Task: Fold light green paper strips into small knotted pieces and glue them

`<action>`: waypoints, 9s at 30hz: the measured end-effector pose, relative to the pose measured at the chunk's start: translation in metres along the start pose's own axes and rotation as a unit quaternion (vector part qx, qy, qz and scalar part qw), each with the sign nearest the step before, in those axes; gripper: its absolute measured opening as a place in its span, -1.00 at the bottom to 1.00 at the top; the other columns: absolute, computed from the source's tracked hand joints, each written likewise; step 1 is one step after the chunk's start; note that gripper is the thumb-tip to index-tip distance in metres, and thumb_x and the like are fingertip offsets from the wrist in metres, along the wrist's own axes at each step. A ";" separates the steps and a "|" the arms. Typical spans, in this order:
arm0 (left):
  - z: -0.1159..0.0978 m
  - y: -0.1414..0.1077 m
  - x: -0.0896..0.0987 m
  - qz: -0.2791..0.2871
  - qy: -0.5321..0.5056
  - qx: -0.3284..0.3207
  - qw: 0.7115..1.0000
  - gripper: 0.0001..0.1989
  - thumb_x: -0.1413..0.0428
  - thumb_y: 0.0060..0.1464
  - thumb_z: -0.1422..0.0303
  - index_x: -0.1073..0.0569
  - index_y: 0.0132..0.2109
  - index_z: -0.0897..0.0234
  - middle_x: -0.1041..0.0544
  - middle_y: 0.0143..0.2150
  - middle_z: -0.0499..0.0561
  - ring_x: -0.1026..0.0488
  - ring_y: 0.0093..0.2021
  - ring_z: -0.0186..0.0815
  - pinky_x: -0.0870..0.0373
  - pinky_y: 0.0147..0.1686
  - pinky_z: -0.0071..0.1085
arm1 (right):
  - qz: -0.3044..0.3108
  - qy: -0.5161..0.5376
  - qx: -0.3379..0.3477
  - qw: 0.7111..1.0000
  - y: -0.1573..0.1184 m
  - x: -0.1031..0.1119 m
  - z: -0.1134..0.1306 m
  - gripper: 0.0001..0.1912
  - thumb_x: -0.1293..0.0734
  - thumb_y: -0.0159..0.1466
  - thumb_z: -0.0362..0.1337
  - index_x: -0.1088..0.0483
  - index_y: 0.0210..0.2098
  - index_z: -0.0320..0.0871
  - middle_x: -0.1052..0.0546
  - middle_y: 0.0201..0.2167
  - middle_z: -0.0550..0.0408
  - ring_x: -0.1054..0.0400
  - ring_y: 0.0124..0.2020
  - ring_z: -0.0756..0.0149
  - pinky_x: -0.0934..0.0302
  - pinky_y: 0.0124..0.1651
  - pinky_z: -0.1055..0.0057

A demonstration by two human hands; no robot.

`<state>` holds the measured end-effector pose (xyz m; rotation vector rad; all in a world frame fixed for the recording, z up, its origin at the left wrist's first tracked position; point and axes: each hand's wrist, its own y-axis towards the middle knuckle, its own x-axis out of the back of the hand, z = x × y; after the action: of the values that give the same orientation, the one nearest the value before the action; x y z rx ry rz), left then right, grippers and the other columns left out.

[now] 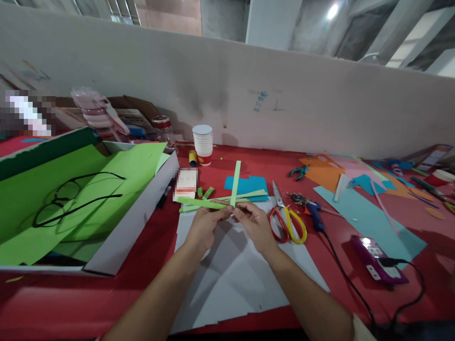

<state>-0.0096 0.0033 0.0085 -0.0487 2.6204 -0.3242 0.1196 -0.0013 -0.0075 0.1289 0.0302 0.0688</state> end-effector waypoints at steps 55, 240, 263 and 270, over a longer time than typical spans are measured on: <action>0.012 0.006 0.004 0.031 -0.034 -0.004 0.999 -0.76 -0.33 -0.35 0.44 -0.56 -0.38 0.30 -0.59 -0.36 0.02 -0.47 -0.35 -0.33 -0.40 -0.27 -0.42 | -0.078 0.200 -0.118 0.970 0.006 -0.001 0.003 -0.87 -0.45 -0.06 -0.28 -0.48 -0.50 -0.17 -0.46 -0.57 0.19 -0.30 -0.53 0.46 -0.20 -0.37 0.46; 0.008 0.006 -0.002 0.012 -0.003 -0.006 1.000 -0.79 -0.32 -0.32 0.39 -0.45 -0.51 0.34 -0.50 -0.51 -0.02 -0.46 -0.45 -0.36 -0.39 -0.33 -0.43 | -0.114 0.142 -0.039 0.983 -0.003 -0.012 -0.002 -0.85 -0.37 0.07 -0.19 -0.41 -0.42 -0.13 -0.42 -0.49 0.19 -0.28 -0.50 0.45 -0.22 -0.37 0.47; 0.004 0.010 -0.002 0.004 -0.070 0.070 0.995 -0.81 -0.27 -0.33 0.55 -0.44 -0.46 0.34 -0.48 -0.55 -0.04 -0.43 -0.52 -0.42 -0.35 -0.47 -0.53 | -0.002 0.184 -0.054 0.981 0.004 0.002 -0.003 -0.78 -0.40 0.05 -0.20 -0.44 -0.30 -0.12 -0.40 -0.50 0.21 -0.27 -0.50 0.46 -0.18 -0.38 0.49; 0.003 0.009 0.003 0.049 -0.089 0.086 0.991 -0.81 -0.24 -0.29 0.57 -0.45 -0.42 0.33 -0.42 -0.61 -0.10 -0.36 -0.60 -0.48 -0.32 -0.53 -0.58 | -0.025 -0.073 0.122 0.989 -0.001 0.000 -0.006 -0.83 -0.37 0.11 -0.27 -0.42 -0.27 -0.11 -0.39 -0.41 0.15 -0.29 -0.40 0.37 -0.22 -0.32 0.43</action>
<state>-0.0101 0.0115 0.0022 0.1051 2.3989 -0.4863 0.1197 -0.0019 -0.0133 0.3781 -0.1044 0.0041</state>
